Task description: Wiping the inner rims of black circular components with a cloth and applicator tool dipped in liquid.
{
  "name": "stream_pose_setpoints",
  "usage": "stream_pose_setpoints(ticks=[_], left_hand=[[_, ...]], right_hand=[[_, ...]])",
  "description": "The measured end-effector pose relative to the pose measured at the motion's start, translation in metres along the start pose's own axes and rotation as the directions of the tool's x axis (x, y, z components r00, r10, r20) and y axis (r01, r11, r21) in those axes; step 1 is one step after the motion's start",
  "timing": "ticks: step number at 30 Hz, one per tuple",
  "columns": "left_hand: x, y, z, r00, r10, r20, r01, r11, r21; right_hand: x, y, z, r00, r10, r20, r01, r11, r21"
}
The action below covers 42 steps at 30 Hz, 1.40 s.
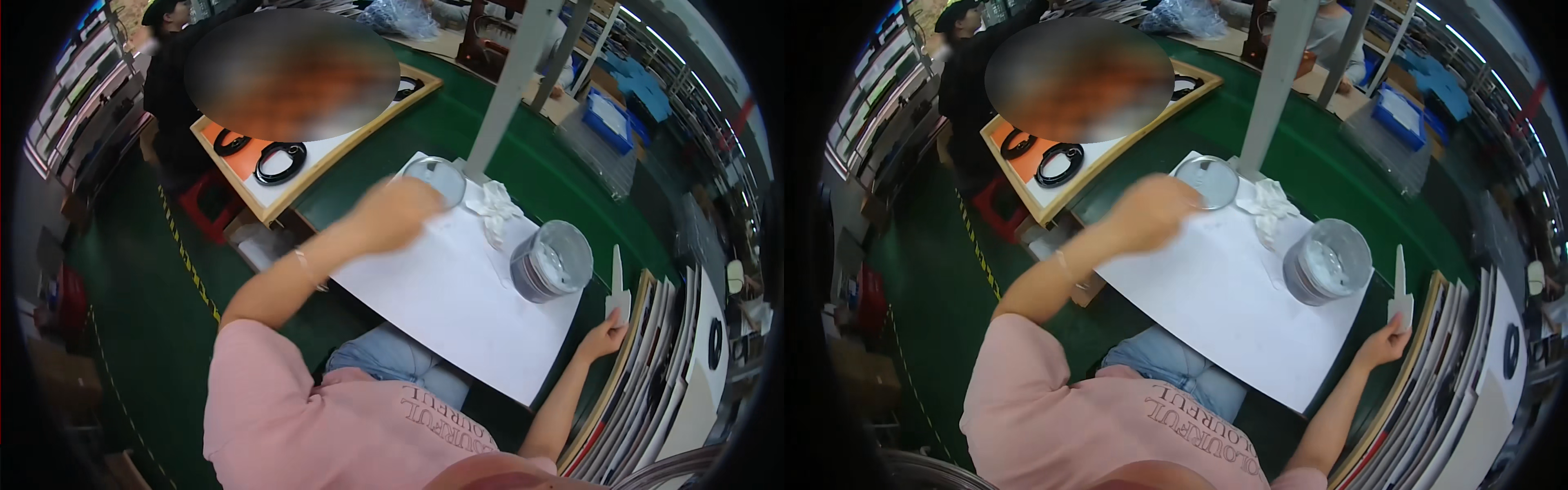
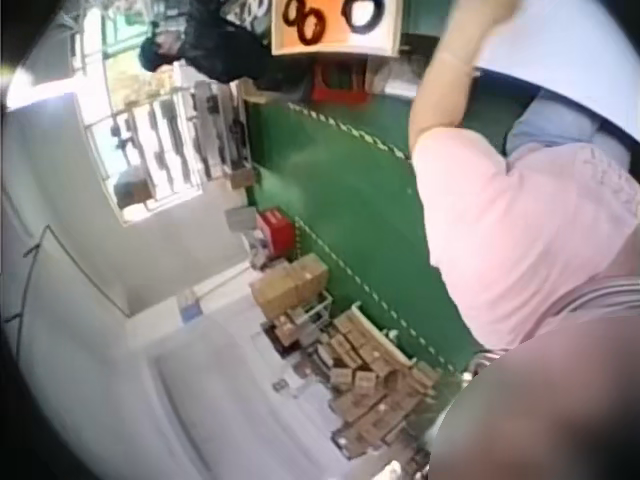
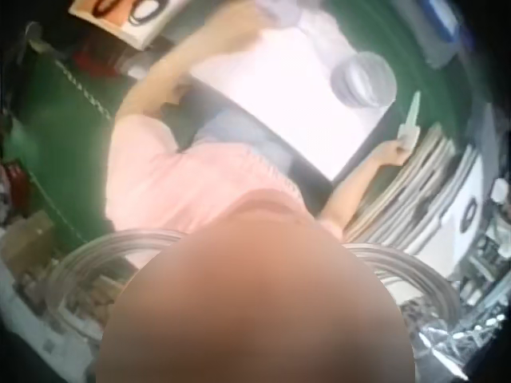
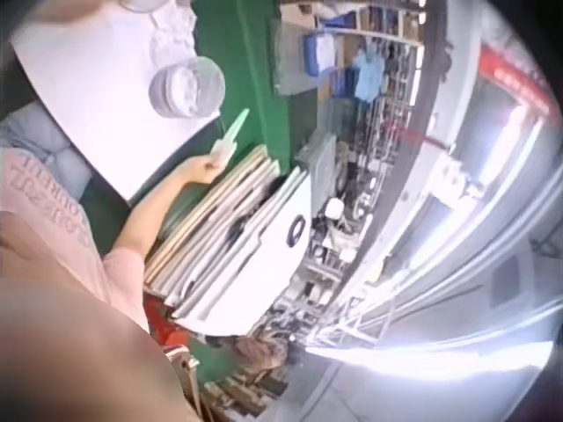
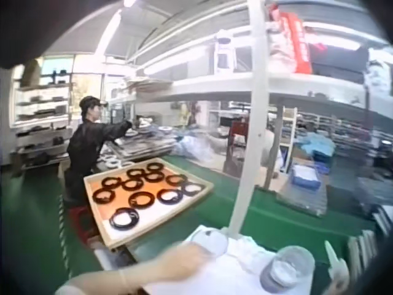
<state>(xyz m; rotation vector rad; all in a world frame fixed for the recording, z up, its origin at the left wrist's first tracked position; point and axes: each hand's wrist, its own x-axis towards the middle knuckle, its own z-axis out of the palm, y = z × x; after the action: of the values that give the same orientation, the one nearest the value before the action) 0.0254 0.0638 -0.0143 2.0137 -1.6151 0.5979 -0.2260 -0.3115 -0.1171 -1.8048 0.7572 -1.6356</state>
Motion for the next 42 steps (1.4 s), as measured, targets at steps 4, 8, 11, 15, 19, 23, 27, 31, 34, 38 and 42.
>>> stream_pose_setpoints(ticks=[4, 8, 11, 15, 19, 23, 27, 31, 34, 38, 42], left_hand=[[-0.057, -0.102, -0.062, 0.765, -0.644, -0.011, 0.616, 0.726, 0.307], [-0.136, -0.218, -0.087, 0.547, -0.835, 0.062, 0.701, 0.497, 0.512], [-0.174, -0.272, -0.078, 0.41, -0.902, 0.139, 0.761, 0.422, 0.493], [-0.267, -0.335, -0.121, 0.233, -0.96, 0.158, 0.915, 0.271, 0.299], [-0.184, -0.285, -0.099, -0.101, -0.922, 0.373, 0.985, -0.041, 0.165], [-0.169, -0.25, -0.126, 0.01, -0.874, 0.486, 0.953, -0.139, -0.269], [-0.16, -0.224, -0.134, 0.039, -0.897, 0.441, 0.881, -0.177, -0.438], [-0.179, -0.222, -0.138, 0.183, -0.821, 0.542, 0.765, -0.228, -0.603], [-0.204, -0.233, -0.143, 0.162, -0.858, 0.487, 0.668, -0.268, -0.694], [-0.192, -0.214, -0.147, 0.43, -0.778, 0.458, 0.393, -0.296, -0.871], [-0.14, -0.161, -0.131, 0.593, -0.666, 0.452, 0.13, -0.475, -0.87]], right_hand=[[0.002, -0.02, 0.0, 0.995, -0.072, -0.07, 0.063, 0.991, -0.119], [0.025, -0.033, 0.004, 0.986, 0.059, -0.157, -0.081, 0.987, -0.139], [0.061, -0.066, 0.014, 0.978, 0.202, -0.042, -0.187, 0.954, 0.234], [0.097, -0.144, 0.044, 0.923, 0.259, 0.285, -0.299, 0.948, 0.107], [0.103, -0.181, 0.042, 0.829, 0.179, 0.53, 0.025, 0.935, -0.355], [0.096, -0.205, 0.053, 0.612, 0.124, 0.781, 0.356, 0.839, -0.412], [0.088, -0.202, 0.055, 0.544, 0.127, 0.83, 0.368, 0.852, -0.372], [0.084, -0.192, 0.057, 0.57, 0.185, 0.801, 0.24, 0.894, -0.377], [0.083, -0.181, 0.056, 0.642, 0.284, 0.712, 0.01, 0.926, -0.378], [0.086, -0.159, 0.053, 0.606, 0.536, 0.588, -0.373, 0.844, -0.385], [0.088, -0.152, 0.04, 0.434, 0.671, 0.601, -0.6, 0.713, -0.363]])
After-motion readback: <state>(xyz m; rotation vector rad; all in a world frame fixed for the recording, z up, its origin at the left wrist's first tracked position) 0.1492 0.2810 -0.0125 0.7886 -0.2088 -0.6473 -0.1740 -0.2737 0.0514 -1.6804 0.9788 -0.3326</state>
